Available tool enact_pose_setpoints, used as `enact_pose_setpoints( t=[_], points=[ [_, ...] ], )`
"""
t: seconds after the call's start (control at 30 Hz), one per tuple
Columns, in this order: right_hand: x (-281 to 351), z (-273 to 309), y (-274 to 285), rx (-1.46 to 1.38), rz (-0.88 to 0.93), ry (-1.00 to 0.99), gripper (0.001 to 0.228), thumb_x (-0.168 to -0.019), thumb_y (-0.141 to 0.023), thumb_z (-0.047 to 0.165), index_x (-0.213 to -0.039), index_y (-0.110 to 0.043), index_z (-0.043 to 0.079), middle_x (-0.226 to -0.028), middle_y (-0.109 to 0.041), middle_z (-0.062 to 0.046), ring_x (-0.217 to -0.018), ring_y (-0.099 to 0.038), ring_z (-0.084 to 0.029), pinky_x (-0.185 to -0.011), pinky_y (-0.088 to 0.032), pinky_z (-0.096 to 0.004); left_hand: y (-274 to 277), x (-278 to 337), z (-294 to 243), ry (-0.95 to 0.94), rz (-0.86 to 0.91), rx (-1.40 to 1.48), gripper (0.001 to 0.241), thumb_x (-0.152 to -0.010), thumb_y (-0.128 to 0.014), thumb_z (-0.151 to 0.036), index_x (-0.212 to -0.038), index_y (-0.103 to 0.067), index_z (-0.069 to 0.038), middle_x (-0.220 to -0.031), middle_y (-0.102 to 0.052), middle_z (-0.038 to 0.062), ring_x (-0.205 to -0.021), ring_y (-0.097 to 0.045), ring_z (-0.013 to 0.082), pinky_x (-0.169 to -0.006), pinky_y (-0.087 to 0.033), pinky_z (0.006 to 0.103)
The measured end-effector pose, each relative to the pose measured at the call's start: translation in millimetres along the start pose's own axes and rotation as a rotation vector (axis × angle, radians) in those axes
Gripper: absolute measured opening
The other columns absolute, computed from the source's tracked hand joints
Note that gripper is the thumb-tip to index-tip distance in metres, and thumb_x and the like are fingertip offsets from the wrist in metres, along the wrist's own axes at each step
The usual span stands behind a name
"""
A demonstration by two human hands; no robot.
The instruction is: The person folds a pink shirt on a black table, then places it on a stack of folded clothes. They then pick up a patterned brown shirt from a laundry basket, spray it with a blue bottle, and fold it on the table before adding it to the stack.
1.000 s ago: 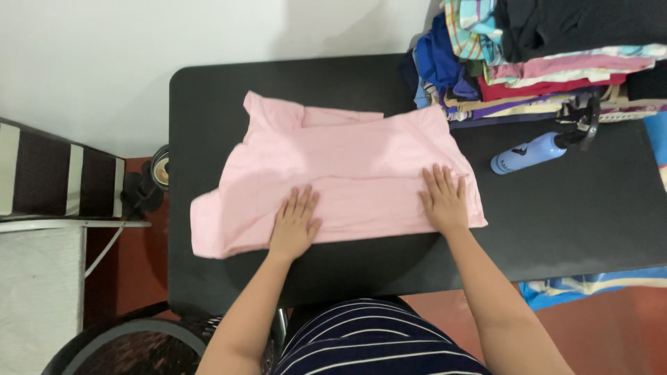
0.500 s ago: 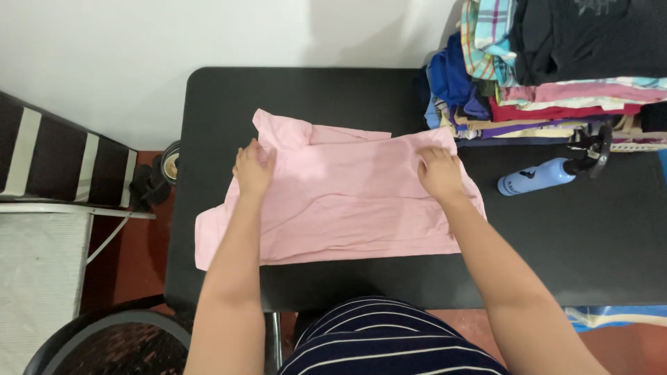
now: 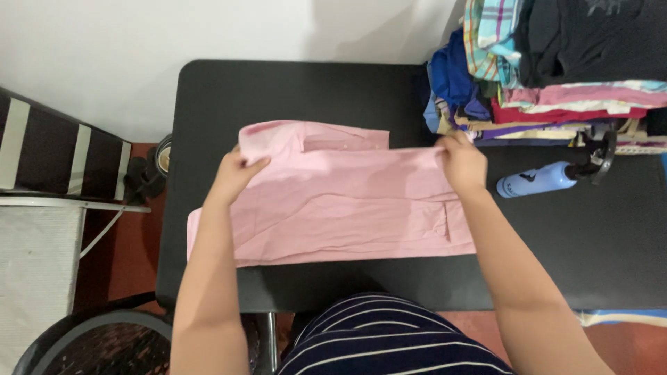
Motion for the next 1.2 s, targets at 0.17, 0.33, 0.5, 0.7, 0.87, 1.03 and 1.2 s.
enact_pose_setpoints(
  t=[0.17,0.33,0.5,0.7,0.87,1.03,1.2],
  points=[
    [83,-31,8,0.016,0.069,-0.019,0.016,-0.087,-0.072,0.026,-0.103,-0.069,0.029,-0.111,-0.065,0.007,-0.102,-0.071,-0.021,-0.080,-0.060,-0.037,19,71,-25,0.087,0.193,-0.091,0.025,-0.069,-0.089,-0.017,-0.086,-0.078,-0.003,-0.083,-0.071,0.010,-0.080,-0.060,0.0247,-0.075,-0.050,0.0401],
    [133,-22,13,0.002,0.335,-0.026,0.016,-0.088,-0.065,0.023,-0.097,-0.072,0.034,-0.107,-0.069,0.007,-0.099,-0.073,-0.025,-0.084,-0.061,-0.039,4,117,-1,0.411,0.362,-0.301,0.057,-0.067,-0.089,-0.033,-0.110,-0.076,0.003,-0.101,-0.075,0.028,-0.101,-0.071,0.0418,-0.086,-0.055,0.0485],
    [128,-30,-15,0.029,0.625,-0.178,0.035,-0.083,-0.064,0.022,-0.113,-0.076,0.035,-0.112,-0.074,0.003,-0.102,-0.075,-0.028,-0.087,-0.061,-0.045,-7,115,-30,0.500,0.433,-0.397,0.085,-0.064,-0.092,-0.051,-0.130,-0.067,-0.003,-0.125,-0.070,0.024,-0.122,-0.064,0.0405,-0.103,-0.052,0.0484],
    [74,44,6,-0.102,0.466,-0.051,0.038,-0.089,-0.060,0.016,-0.120,-0.074,0.031,-0.118,-0.073,-0.001,-0.109,-0.073,-0.027,-0.089,-0.059,-0.044,-48,102,-1,0.287,0.004,-0.640,0.059,-0.079,-0.078,-0.055,-0.132,-0.063,-0.034,-0.098,-0.074,-0.006,-0.097,-0.072,0.0168,-0.086,-0.056,0.0353],
    [52,168,52,-0.295,0.235,0.279,0.056,-0.082,-0.065,0.005,-0.134,-0.063,0.023,-0.122,-0.069,-0.009,-0.115,-0.067,-0.032,-0.091,-0.054,-0.046,-56,113,-14,0.101,-0.071,-0.407,0.019,-0.090,-0.076,-0.035,-0.107,-0.078,-0.028,-0.097,-0.076,-0.004,-0.097,-0.073,0.0188,-0.082,-0.057,0.0306],
    [35,246,53,-0.226,0.086,0.522,0.078,-0.086,-0.072,0.019,-0.156,-0.038,0.032,-0.149,-0.045,-0.010,-0.134,-0.052,-0.031,-0.106,-0.042,-0.052,-33,137,-38,0.036,0.202,-0.128,0.021,-0.089,-0.076,-0.016,-0.108,-0.079,-0.007,-0.101,-0.077,0.018,-0.109,-0.069,0.0375,-0.099,-0.051,0.0481],
    [21,250,-12,-0.047,0.206,0.610,0.031,-0.085,-0.070,0.023,-0.113,-0.072,0.036,-0.139,-0.054,0.001,-0.141,-0.043,-0.027,-0.110,-0.029,-0.071,-19,156,-25,0.002,0.406,-0.076,0.013,-0.083,-0.081,-0.014,-0.096,-0.082,-0.013,-0.089,-0.081,0.010,-0.104,-0.073,0.0281,-0.112,-0.042,0.0479]
  ],
)
Point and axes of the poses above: each hand's wrist, its own x-axis away from the middle knuckle, its own y-axis out of the back of the hand, z = x × y, the point moved 1 cm from there along -x, towards the middle knuckle
